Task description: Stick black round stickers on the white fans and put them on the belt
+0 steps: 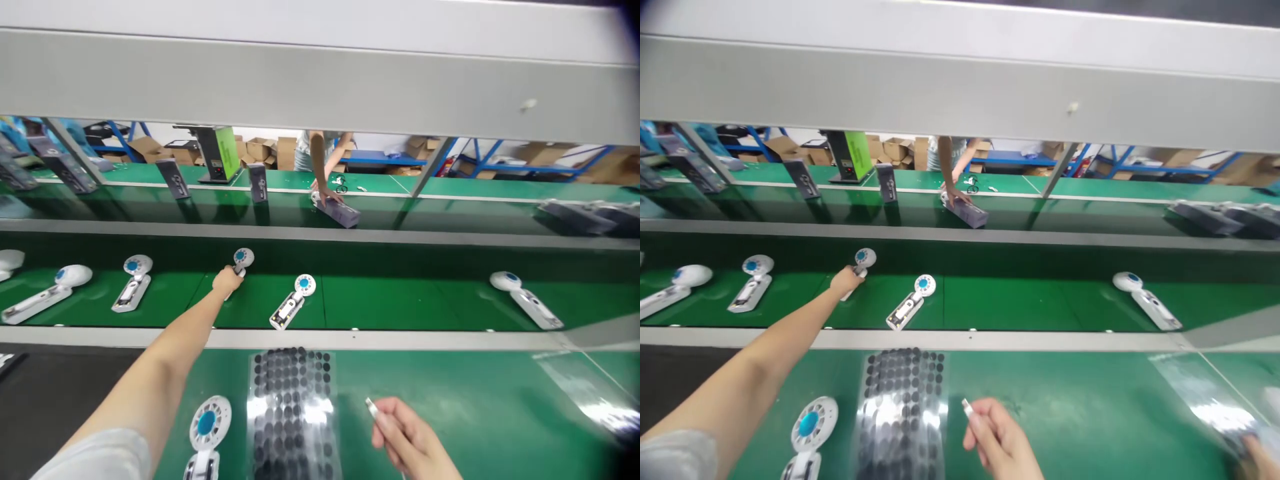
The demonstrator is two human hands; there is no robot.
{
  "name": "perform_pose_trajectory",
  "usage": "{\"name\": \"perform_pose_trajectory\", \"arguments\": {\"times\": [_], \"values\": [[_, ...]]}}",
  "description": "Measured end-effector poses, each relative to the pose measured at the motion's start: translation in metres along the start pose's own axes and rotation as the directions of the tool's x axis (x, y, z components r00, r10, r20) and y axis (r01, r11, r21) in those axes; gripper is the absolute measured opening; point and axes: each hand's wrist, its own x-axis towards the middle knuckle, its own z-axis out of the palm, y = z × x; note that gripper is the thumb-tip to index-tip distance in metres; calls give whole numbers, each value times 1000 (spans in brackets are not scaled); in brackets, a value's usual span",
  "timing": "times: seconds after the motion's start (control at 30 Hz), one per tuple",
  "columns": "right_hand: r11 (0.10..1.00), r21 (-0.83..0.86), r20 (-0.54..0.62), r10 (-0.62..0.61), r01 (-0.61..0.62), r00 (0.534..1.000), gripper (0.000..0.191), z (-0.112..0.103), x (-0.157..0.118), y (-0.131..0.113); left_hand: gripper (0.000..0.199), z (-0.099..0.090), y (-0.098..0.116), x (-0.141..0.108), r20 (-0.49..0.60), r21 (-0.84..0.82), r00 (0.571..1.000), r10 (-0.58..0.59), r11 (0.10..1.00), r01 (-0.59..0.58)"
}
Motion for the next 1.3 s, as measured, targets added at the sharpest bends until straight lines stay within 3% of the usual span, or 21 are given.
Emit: {"name": "perform_pose_trajectory", "arguments": {"times": [0.1, 0.17, 0.23, 0.33, 0.4, 0.5, 0.77, 1.0, 1.3], "values": [[994, -22, 12, -104, 105, 994, 36, 9, -8, -16, 32, 15, 8, -47, 199, -146, 979, 33, 989, -4], [986, -49, 37, -156, 158, 987, 29, 13, -10, -28, 34, 24, 15, -92, 335, -249, 938, 95, 969, -9], [972, -78, 50, -220, 224, 974, 25, 17, -11, -39, 35, 29, 20, -141, 464, -365, 874, 144, 930, 41], [935, -118, 44, -331, 334, 942, 20, 27, -15, -50, 40, 29, 24, -209, 646, -505, 746, 163, 824, 257], [913, -145, 47, -379, 382, 924, 18, 33, -21, -53, 38, 26, 24, -244, 694, -536, 696, 185, 777, 329], [893, -168, 55, -415, 418, 908, 16, 39, -35, -54, 38, 20, 24, -278, 677, -551, 702, 222, 785, 284], [893, -173, 102, -402, 414, 910, 14, 37, -58, -49, 38, 7, 24, -307, 682, -502, 682, 264, 847, 175], [913, -197, 220, -314, 357, 924, 13, 33, -63, -50, 39, -3, 23, -315, 749, -419, 609, 261, 899, 130], [944, -98, 283, -278, 316, 918, 15, 33, -60, -49, 37, -4, 21, -320, 702, -410, 656, 278, 911, 53]]}}
